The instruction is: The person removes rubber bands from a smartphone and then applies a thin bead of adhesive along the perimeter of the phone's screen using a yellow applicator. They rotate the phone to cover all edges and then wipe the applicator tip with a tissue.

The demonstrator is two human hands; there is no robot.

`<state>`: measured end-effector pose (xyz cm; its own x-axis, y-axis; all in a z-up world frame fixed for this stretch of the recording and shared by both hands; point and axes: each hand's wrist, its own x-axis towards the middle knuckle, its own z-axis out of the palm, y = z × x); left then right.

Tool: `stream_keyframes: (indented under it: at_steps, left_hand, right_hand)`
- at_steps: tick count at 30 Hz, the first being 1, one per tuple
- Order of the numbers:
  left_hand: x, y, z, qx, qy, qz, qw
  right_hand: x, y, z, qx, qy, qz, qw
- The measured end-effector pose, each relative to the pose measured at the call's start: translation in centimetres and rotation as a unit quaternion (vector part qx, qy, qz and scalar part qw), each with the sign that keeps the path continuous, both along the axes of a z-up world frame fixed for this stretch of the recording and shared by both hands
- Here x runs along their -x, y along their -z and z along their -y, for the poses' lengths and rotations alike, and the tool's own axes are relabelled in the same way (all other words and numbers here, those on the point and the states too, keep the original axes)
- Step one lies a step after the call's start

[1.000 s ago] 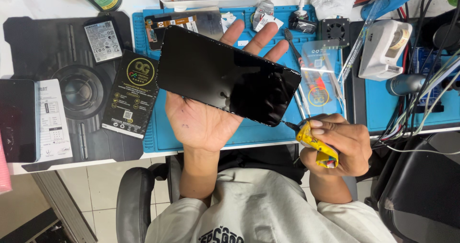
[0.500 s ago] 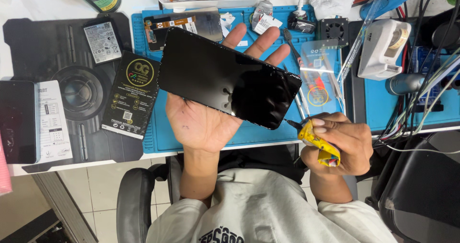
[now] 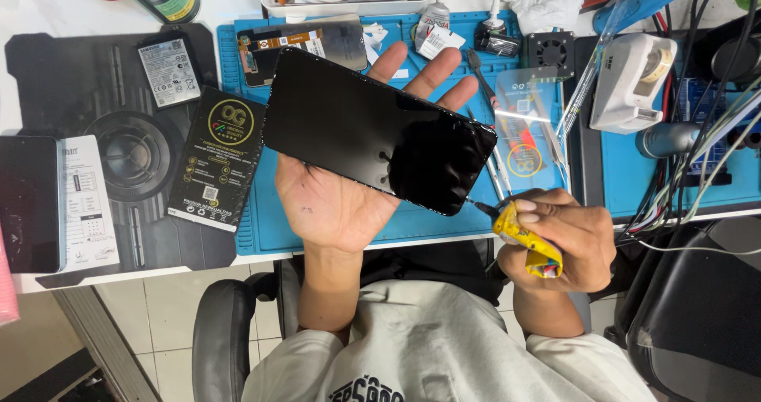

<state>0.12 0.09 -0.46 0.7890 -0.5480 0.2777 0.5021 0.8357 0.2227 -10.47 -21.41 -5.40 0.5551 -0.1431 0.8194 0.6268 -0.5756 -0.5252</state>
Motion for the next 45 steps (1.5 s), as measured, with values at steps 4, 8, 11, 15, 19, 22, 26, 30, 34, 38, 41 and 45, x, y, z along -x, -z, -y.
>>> stream_keyframes:
  at_steps: [4, 8, 11, 15, 19, 22, 26, 30, 34, 38, 41, 45]
  left_hand:
    - [0.0, 0.1, 0.0, 0.0, 0.001, 0.0, 1.0]
    - [0.0, 0.0, 0.1, 0.002, 0.003, 0.001, 1.0]
    - [0.0, 0.0, 0.0, -0.003, 0.002, 0.0, 1.0]
    - [0.0, -0.1, 0.0, -0.009, -0.001, 0.005, 1.0]
    - [-0.1, -0.2, 0.0, -0.007, -0.004, 0.009, 1.0]
    - [-0.2, -0.1, -0.1, -0.013, -0.016, 0.008, 1.0]
    - [-0.1, 0.5, 0.0, 0.009, -0.045, 0.008, 0.999]
    - [0.0, 1.7, -0.1, 0.017, -0.089, -0.011, 0.996]
    - [0.8, 3.5, -0.3, -0.029, -0.146, -0.049, 0.988]
    - [2.3, 5.8, 0.0, -0.002, -0.16, -0.079, 0.984]
    - [3.4, 7.5, 0.6, 0.001, -0.155, -0.103, 0.983]
    - [5.0, 9.0, 1.6, -0.054, -0.149, -0.125, 0.979]
  right_hand:
    - [0.1, 0.2, 0.3, 0.013, 0.001, 0.003, 1.0]
    - [0.1, 0.1, 0.2, 0.007, -0.005, -0.006, 1.0]
    - [0.1, -0.1, 0.1, 0.004, -0.03, 0.004, 1.0]
    - [0.3, 0.1, 0.2, 0.015, 0.004, -0.008, 1.0]
    - [0.4, 0.5, 0.5, 0.019, -0.043, 0.0, 0.999]
    - [0.3, 0.2, 0.6, 0.007, -0.063, 0.006, 0.998]
    - [-0.4, -0.8, 0.9, -0.055, -0.123, 0.028, 0.99]
    - [-0.1, -0.4, -1.4, -0.32, -0.068, -0.016, 0.945]
    - [0.4, 0.0, -0.9, -0.478, -0.126, -0.121, 0.861]
    - [0.1, 0.5, 0.3, -0.552, -0.151, -0.178, 0.8]
    - [0.2, 1.0, 0.6, -0.589, -0.145, -0.207, 0.768]
    - [0.5, 1.6, 1.6, -0.638, -0.201, -0.216, 0.712]
